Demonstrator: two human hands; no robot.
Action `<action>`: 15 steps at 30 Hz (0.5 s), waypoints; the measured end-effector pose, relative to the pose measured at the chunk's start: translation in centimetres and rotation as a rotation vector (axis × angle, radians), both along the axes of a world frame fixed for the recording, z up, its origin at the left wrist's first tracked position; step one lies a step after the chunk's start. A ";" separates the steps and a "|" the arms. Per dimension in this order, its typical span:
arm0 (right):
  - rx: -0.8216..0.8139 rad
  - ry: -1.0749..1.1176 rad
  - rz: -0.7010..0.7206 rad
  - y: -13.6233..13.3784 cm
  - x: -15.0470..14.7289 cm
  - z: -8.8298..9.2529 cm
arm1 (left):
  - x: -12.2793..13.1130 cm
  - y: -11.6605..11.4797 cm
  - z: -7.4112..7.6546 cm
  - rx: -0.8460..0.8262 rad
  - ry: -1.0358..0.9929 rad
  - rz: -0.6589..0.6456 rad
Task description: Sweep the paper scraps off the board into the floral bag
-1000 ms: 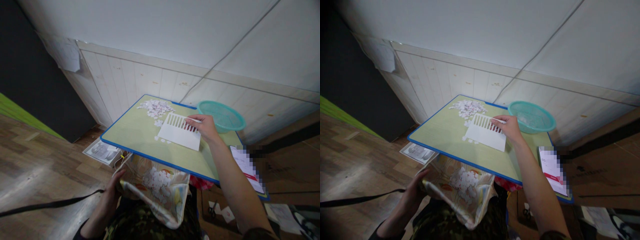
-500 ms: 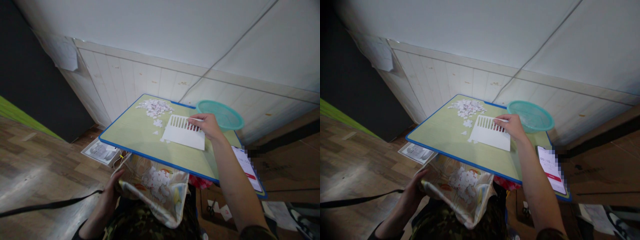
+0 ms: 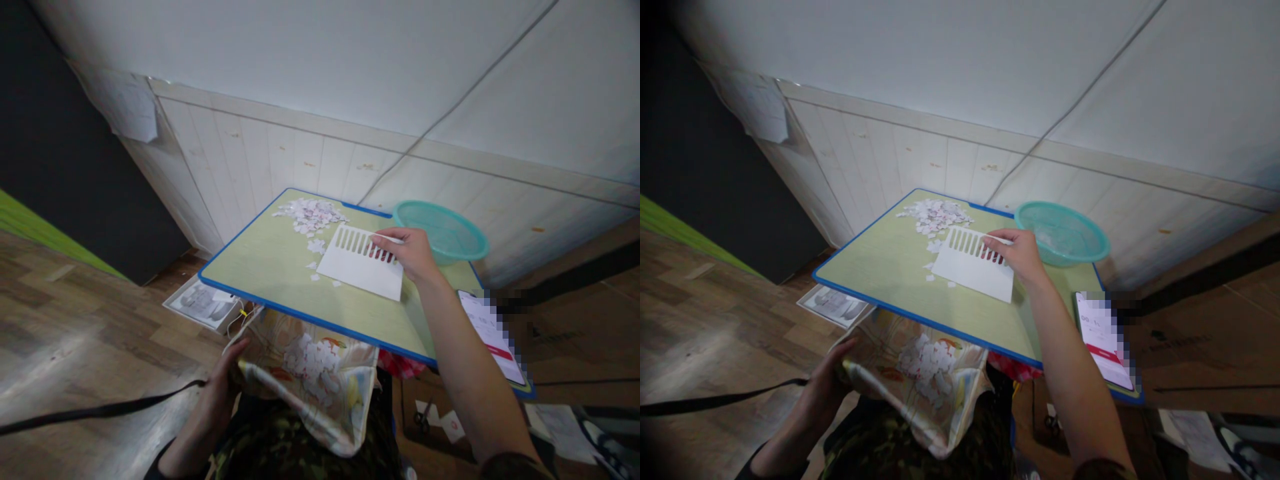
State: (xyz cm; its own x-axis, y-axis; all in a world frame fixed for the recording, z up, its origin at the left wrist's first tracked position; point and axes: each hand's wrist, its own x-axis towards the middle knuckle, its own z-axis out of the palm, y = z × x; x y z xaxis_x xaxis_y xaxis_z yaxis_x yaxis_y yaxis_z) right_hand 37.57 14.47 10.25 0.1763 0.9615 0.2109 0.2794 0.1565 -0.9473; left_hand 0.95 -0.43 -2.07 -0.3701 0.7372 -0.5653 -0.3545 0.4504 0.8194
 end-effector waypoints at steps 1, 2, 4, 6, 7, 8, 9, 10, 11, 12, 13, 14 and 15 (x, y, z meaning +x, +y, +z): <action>-0.005 0.003 -0.002 0.0 0.0 0.1 | -0.1 0.0 -0.2 -0.013 -0.016 -0.004; -0.009 -0.001 -0.001 0.0 0.1 0.1 | -0.1 0.0 -0.3 -0.017 -0.035 -0.008; -0.018 -0.022 0.011 0.0 0.2 0.1 | -0.3 0.0 -0.7 -0.002 -0.046 -0.007; -0.029 -0.037 0.024 0.0 0.2 0.1 | -0.4 0.0 -0.9 0.012 -0.037 0.007; -0.034 -0.043 0.030 0.0 0.2 0.0 | -0.4 0.0 -1.0 0.011 -0.041 0.006; -0.036 -0.048 0.031 0.0 0.2 -0.1 | -0.5 0.0 -1.1 0.000 -0.050 0.003; -0.037 -0.055 0.031 0.1 0.2 -0.1 | -0.5 0.0 -1.2 -0.008 -0.060 0.001; -0.036 -0.063 0.031 0.1 0.2 -0.2 | -0.5 0.0 -1.3 -0.013 -0.071 -0.003; -0.035 -0.073 0.032 0.1 0.2 -0.3 | -0.6 0.0 -1.4 -0.020 -0.078 -0.006; -0.033 -0.081 0.031 0.2 0.3 -0.3 | -0.6 0.0 -1.5 -0.021 -0.080 -0.004; -0.032 -0.087 0.030 0.2 0.3 -0.3 | -0.7 0.0 -1.7 -0.010 -0.076 -0.002; -0.030 -0.091 0.026 0.2 0.4 -0.4 | -0.7 0.0 -1.9 0.003 -0.067 0.001; -0.028 -0.093 0.024 0.3 0.4 -0.4 | -0.7 -0.1 -2.0 0.016 -0.058 0.003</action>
